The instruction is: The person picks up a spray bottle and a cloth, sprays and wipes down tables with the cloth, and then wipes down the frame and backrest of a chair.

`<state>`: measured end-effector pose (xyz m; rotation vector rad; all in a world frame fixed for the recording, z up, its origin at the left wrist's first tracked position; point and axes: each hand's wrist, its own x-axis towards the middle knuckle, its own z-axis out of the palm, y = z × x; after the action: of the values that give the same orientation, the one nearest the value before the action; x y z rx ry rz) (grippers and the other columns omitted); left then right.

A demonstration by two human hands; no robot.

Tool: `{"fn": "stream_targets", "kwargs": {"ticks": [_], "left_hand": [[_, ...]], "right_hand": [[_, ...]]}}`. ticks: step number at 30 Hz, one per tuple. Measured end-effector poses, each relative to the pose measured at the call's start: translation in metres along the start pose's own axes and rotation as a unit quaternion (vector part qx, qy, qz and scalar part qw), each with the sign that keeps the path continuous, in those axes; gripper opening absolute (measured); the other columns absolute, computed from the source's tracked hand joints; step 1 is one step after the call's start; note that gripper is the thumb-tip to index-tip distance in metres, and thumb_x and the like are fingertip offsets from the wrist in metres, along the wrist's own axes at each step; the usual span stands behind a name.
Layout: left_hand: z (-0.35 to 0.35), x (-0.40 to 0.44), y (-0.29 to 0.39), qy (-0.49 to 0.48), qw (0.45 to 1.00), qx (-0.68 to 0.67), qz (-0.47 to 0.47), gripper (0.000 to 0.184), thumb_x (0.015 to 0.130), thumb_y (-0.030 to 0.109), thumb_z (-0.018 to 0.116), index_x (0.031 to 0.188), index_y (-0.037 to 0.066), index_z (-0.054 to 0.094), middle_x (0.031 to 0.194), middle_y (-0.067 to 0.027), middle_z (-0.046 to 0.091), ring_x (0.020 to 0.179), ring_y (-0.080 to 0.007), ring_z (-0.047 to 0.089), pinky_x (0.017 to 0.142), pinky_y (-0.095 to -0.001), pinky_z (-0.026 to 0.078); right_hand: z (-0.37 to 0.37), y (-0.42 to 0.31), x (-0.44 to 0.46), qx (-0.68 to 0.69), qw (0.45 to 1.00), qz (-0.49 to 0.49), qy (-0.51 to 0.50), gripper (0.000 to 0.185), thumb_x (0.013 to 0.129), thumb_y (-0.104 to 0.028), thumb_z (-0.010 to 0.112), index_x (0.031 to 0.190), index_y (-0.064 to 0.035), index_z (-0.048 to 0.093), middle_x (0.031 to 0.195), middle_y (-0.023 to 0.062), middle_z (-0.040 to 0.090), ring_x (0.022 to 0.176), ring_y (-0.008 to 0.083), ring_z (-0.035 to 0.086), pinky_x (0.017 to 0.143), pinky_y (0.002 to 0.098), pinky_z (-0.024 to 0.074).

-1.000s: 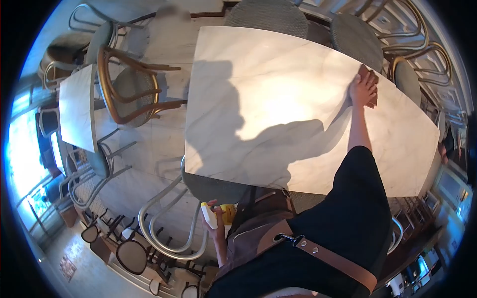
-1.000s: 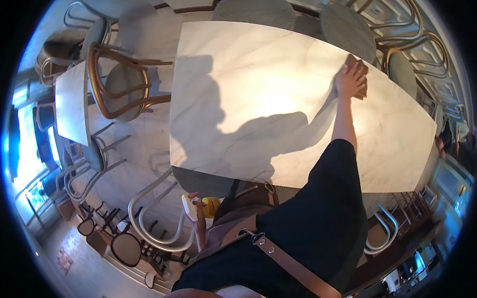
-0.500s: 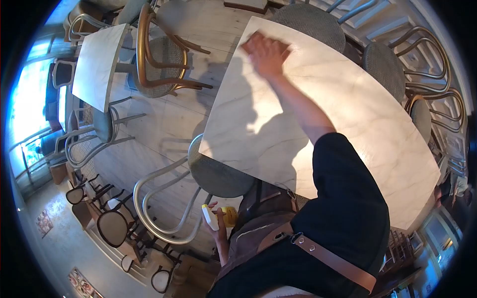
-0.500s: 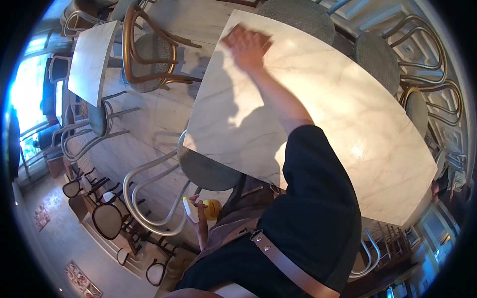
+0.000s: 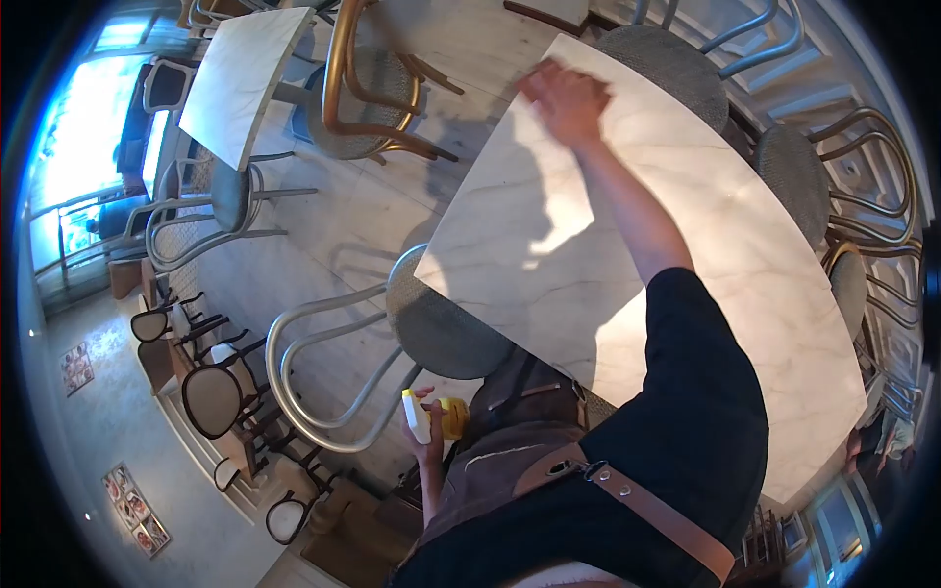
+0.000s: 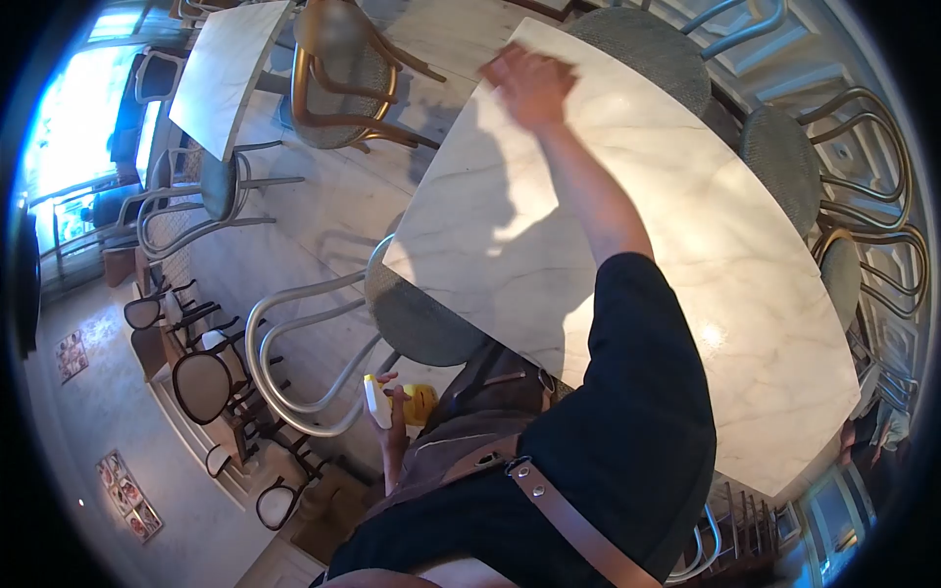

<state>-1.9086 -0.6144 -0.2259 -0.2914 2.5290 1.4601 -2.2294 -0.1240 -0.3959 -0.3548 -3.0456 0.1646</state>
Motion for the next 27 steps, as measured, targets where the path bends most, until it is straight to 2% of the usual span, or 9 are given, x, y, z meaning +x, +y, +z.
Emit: {"fn": "stream_targets", "kwargs": {"ticks": [2, 5, 8, 9, 12, 15, 19, 22, 27], "left_hand": [[-0.006, -0.007, -0.001, 0.001, 1.0, 0.013, -0.008, 0.029, 0.092, 0.0, 0.066, 0.119, 0.0, 0.055, 0.118, -0.016, 0.065, 0.076, -0.0118, 0.064, 0.073, -0.0269, 0.054], [-0.012, -0.016, 0.0, 0.002, 0.999, 0.022, -0.031, 0.029, 0.092, 0.001, 0.066, 0.119, 0.0, 0.055, 0.118, -0.0163, 0.065, 0.075, -0.0115, 0.063, 0.073, -0.027, 0.054], [-0.01, -0.011, 0.004, 0.0, 0.999, 0.013, -0.042, 0.028, 0.092, 0.0, 0.066, 0.118, 0.0, 0.055, 0.118, -0.0154, 0.066, 0.075, -0.0117, 0.064, 0.072, -0.027, 0.054], [-0.007, -0.008, 0.005, -0.01, 0.999, 0.007, -0.043, 0.028, 0.092, 0.0, 0.066, 0.118, 0.0, 0.055, 0.118, -0.0156, 0.066, 0.074, -0.012, 0.065, 0.072, -0.0271, 0.054], [-0.001, 0.0, 0.006, -0.025, 0.999, -0.002, -0.025, 0.029, 0.092, 0.0, 0.066, 0.119, 0.0, 0.054, 0.119, -0.0163, 0.066, 0.074, -0.0121, 0.065, 0.073, -0.0276, 0.054], [-0.002, 0.004, 0.002, -0.036, 0.999, -0.014, 0.003, 0.028, 0.092, 0.001, 0.066, 0.117, 0.001, 0.054, 0.119, -0.0168, 0.066, 0.075, -0.0116, 0.065, 0.074, -0.028, 0.054], [-0.012, -0.004, 0.0, -0.025, 0.999, -0.021, 0.017, 0.027, 0.092, 0.001, 0.067, 0.117, 0.001, 0.054, 0.12, -0.0166, 0.066, 0.076, -0.0111, 0.065, 0.074, -0.0274, 0.054], [-0.022, -0.018, -0.008, 0.02, 0.999, -0.02, -0.016, 0.027, 0.092, 0.001, 0.067, 0.116, 0.001, 0.055, 0.119, -0.0158, 0.066, 0.076, -0.0114, 0.065, 0.074, -0.0271, 0.054], [-0.029, -0.032, -0.019, 0.043, 0.998, -0.015, -0.042, 0.026, 0.092, 0.002, 0.067, 0.116, 0.001, 0.056, 0.118, -0.0148, 0.067, 0.076, -0.0119, 0.065, 0.073, -0.0275, 0.054]], "right_hand": [[0.053, 0.047, 0.024, 0.006, 0.964, 0.059, 0.259, 0.06, 0.097, -0.039, 0.053, 0.153, -0.0187, 0.043, 0.156, 0.0092, 0.044, 0.141, 0.0348, 0.04, 0.117, 0.0581, 0.0241], [0.045, 0.025, 0.021, 0.001, 0.978, 0.131, 0.159, 0.058, 0.102, -0.043, 0.045, 0.156, -0.0225, 0.039, 0.164, 0.0093, 0.032, 0.151, 0.0369, 0.027, 0.122, 0.058, 0.015], [0.018, -0.059, -0.013, -0.022, 0.998, -0.001, 0.053, 0.052, 0.092, -0.03, 0.055, 0.141, -0.013, 0.052, 0.139, 0.0134, 0.054, 0.124, 0.0383, 0.049, 0.105, 0.0585, 0.0337], [0.037, -0.088, -0.044, 0.233, 0.965, -0.022, 0.119, 0.047, 0.088, -0.023, 0.055, 0.134, -0.0101, 0.055, 0.126, 0.0153, 0.057, 0.11, 0.0363, 0.053, 0.091, 0.0569, 0.0382], [0.015, -0.204, -0.141, 0.05, 0.966, -0.251, 0.03, 0.048, 0.103, -0.035, 0.039, 0.146, -0.0157, 0.049, 0.147, 0.0103, 0.05, 0.135, 0.0347, 0.044, 0.121, 0.0631, 0.0117], [0.051, -0.246, -0.177, 0.189, 0.909, -0.369, 0.042, 0.049, 0.098, -0.04, 0.049, 0.143, -0.023, 0.054, 0.151, 0.0078, 0.049, 0.143, 0.0296, 0.04, 0.122, 0.0612, 0.0145], [0.036, -0.206, -0.106, 0.237, 0.916, -0.295, -0.131, 0.036, 0.097, -0.045, 0.05, 0.121, -0.0303, 0.073, 0.131, 0.0022, 0.066, 0.133, 0.0293, 0.047, 0.116, 0.0728, 0.0036], [0.029, -0.147, -0.042, 0.239, 0.967, -0.079, -0.047, 0.03, 0.094, -0.043, 0.057, 0.108, -0.0234, 0.076, 0.112, 0.0093, 0.071, 0.118, 0.0288, 0.054, 0.111, 0.0489, 0.0305], [0.038, -0.171, -0.052, 0.136, 0.988, -0.075, 0.018, 0.04, 0.094, -0.045, 0.056, 0.104, -0.0119, 0.075, 0.11, 0.0128, 0.07, 0.123, 0.0318, 0.051, 0.118, 0.0537, 0.0245]]}}
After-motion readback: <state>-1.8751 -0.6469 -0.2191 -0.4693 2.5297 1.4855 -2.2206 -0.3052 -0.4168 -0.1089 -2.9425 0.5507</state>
